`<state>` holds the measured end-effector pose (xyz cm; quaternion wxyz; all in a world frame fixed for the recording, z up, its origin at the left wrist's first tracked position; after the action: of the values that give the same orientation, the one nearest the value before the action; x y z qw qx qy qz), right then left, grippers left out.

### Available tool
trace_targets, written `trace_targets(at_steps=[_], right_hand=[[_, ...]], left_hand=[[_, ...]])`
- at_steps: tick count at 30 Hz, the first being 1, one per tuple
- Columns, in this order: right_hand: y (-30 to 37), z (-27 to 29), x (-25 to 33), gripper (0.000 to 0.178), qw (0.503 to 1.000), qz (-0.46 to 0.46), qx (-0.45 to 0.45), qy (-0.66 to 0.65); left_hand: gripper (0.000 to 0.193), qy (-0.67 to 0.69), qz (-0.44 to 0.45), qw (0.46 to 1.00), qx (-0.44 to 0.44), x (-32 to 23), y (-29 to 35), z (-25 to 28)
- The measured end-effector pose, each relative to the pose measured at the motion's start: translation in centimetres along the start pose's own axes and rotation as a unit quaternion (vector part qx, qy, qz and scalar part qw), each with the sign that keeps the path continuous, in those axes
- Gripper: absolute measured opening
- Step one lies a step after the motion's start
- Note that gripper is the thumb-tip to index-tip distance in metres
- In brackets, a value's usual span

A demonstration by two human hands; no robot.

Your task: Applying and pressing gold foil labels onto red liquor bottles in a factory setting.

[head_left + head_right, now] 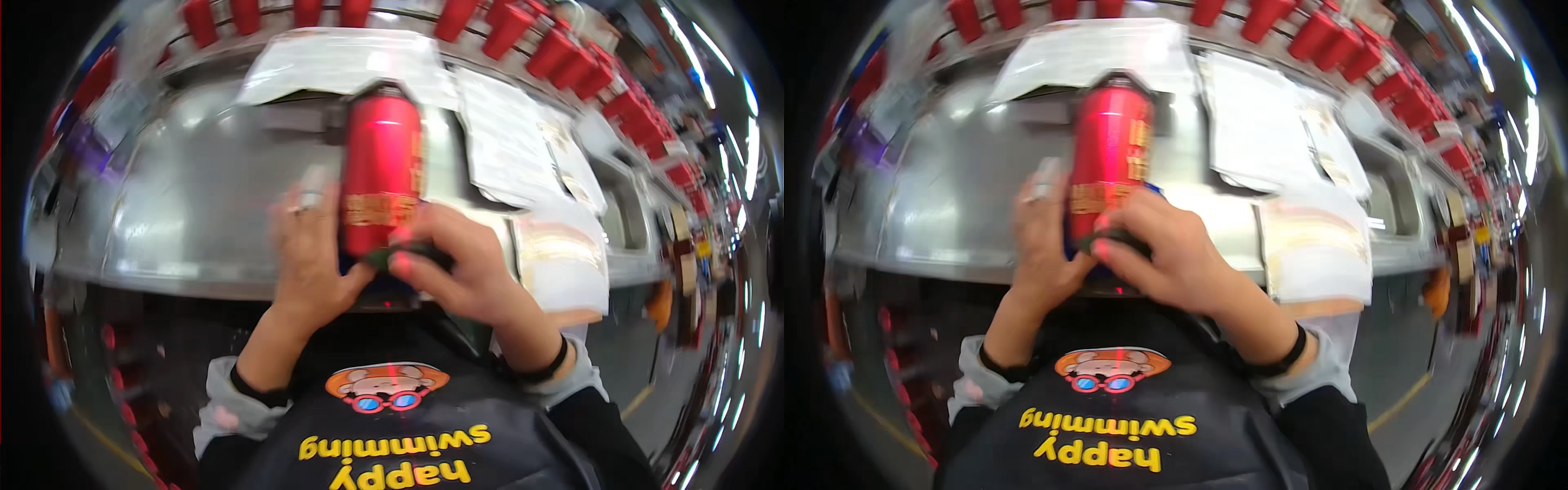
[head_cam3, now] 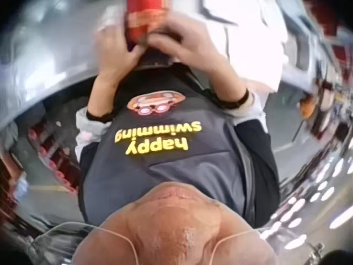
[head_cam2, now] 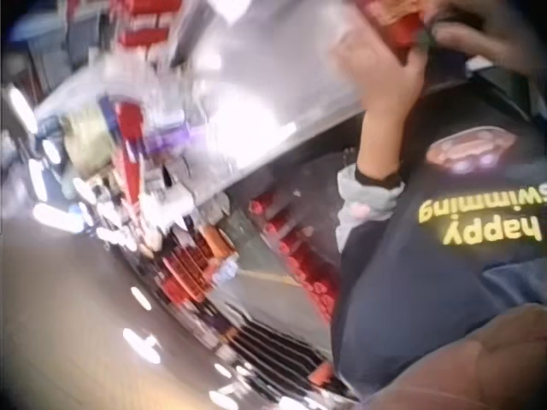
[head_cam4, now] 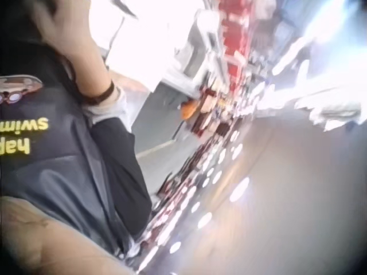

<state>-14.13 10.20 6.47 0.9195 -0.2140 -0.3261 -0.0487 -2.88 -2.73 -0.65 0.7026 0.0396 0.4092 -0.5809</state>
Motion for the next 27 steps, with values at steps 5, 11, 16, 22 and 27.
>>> trace_targets(at_steps=[5, 11, 16, 22, 27], right_hand=[[3.5, 5.7, -4.8, 0.031, 0.976, -0.071, -0.141, 0.149], [15.2, 18.3, -20.7, 0.042, 0.877, -0.328, 0.063, 0.345], [13.8, 18.2, -22.5, 0.071, 0.859, -0.304, 0.136, 0.390], [13.0, 19.6, -25.3, 0.053, 0.844, -0.323, 0.142, 0.405], [13.1, 18.5, -23.3, 0.057, 0.857, -0.295, 0.151, 0.393]], left_hand=[[0.092, -0.048, -0.023, 0.995, -0.085, -2.0, -0.7, 0.4], [0.083, 0.109, 0.001, 0.992, -0.058, 0.1, 0.2, -0.9], [0.083, 0.130, 0.019, 0.989, -0.067, 0.5, 0.7, -0.9], [0.085, 0.134, 0.037, 0.988, -0.074, 0.6, 0.8, -1.0], [0.086, 0.131, 0.037, 0.988, -0.077, 0.8, 0.9, -1.0]])
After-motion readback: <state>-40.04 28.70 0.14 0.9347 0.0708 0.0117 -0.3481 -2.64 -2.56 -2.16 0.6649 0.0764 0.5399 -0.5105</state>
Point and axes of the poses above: each hand's wrist, its own y-axis away from the middle knuckle, its own z-axis out of the back of the hand, x = y × z, the point moved 4 cm from there along -y, towards the middle knuckle, and after that the axes turned 11 degrees about y, right-handed, at the moved point
